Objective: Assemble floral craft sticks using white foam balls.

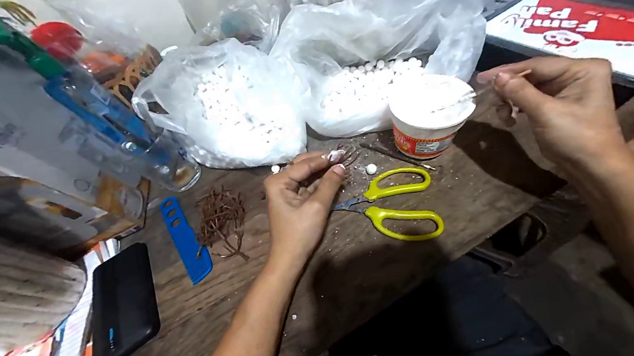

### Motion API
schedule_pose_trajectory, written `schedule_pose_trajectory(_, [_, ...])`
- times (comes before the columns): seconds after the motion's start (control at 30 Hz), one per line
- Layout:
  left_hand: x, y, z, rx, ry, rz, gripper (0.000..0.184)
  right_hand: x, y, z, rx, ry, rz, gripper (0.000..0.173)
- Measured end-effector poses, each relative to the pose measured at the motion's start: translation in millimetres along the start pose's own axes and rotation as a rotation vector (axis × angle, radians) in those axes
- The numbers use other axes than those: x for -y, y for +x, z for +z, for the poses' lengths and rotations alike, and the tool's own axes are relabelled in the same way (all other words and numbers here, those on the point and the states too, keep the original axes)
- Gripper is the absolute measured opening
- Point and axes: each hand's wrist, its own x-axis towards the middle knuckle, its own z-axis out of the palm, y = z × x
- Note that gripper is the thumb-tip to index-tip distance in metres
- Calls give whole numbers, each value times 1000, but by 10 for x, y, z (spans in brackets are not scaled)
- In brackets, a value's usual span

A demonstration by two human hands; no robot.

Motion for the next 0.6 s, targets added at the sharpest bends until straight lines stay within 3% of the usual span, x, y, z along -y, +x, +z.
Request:
schedule_pose_trajectory(0.1, [60, 11, -3, 27, -192, -67, 28, -19, -17, -4, 4, 13, -11, 15])
schedule_pose_trajectory(0.33, [38, -30, -24, -225, -147, -137, 24, 75, -35, -98, -21, -33, -82, 16])
schedule_pose_trajectory(0.47, [0, -10, -26, -309, -221, -232, 46, 129, -33, -188, -69, -34, -133, 20])
schedule_pose_trajectory(0.6, [-38, 4, 7, -300, -267, -362, 29, 117, -39, -220, -109, 33, -91, 21])
